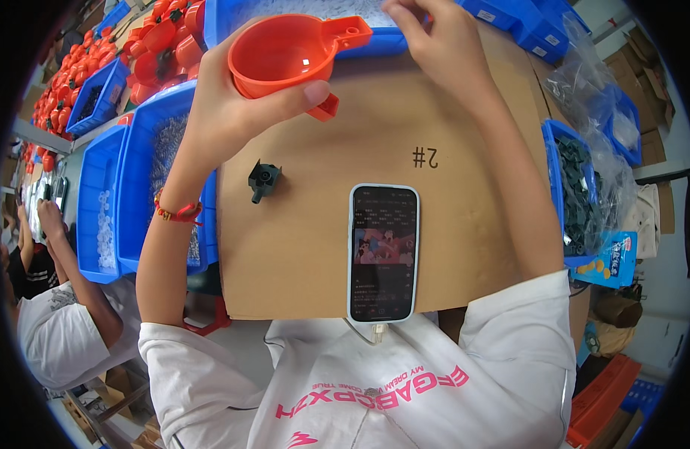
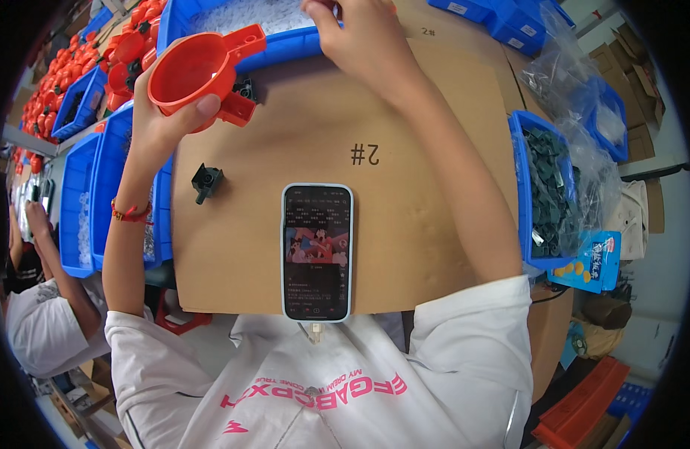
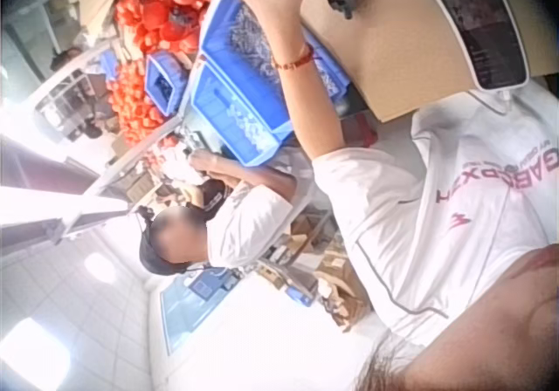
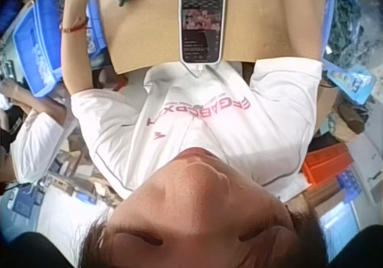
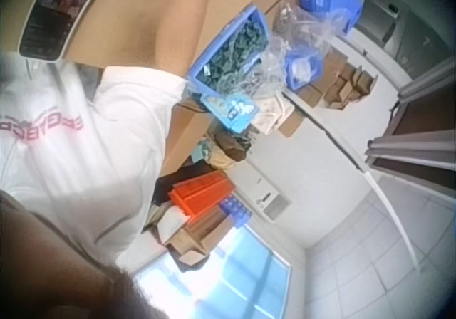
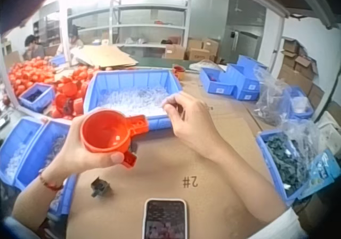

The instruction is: Manually assembling small red and green plastic parts into finished units at a factory workbench.

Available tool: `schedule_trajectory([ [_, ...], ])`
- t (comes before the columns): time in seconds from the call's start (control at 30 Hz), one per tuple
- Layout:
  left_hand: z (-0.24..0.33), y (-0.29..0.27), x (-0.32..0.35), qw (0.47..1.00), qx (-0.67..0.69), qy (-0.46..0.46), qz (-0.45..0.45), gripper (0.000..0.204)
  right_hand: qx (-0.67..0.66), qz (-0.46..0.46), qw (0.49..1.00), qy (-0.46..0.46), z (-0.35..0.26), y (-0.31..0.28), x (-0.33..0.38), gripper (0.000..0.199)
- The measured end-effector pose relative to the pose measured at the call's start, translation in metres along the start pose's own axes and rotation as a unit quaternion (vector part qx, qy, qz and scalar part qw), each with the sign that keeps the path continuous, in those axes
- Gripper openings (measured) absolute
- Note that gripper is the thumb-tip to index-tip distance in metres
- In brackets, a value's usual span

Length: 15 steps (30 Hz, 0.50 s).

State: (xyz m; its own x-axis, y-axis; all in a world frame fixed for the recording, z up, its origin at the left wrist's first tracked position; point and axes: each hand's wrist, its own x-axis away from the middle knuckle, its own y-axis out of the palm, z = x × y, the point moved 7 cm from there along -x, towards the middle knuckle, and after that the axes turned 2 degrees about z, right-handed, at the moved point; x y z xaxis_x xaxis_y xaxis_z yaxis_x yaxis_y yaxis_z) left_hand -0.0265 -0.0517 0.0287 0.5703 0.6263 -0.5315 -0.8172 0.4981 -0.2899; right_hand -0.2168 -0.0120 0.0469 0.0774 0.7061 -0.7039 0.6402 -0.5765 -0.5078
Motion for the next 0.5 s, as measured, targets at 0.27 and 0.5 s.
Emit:
schedule_trajectory([
  [0.27,0.019,0.022,0.006,0.998,0.032,0.016,-0.043,0.054,-0.002,-0.138,0.986,0.097,0.02,0.008,0.092,0.008],
  [0.5,0.021,0.03,0.008,0.997,0.004,0.045,-0.063,0.056,-0.041,-0.131,0.977,0.161,0.027,0.005,0.101,0.02],
])
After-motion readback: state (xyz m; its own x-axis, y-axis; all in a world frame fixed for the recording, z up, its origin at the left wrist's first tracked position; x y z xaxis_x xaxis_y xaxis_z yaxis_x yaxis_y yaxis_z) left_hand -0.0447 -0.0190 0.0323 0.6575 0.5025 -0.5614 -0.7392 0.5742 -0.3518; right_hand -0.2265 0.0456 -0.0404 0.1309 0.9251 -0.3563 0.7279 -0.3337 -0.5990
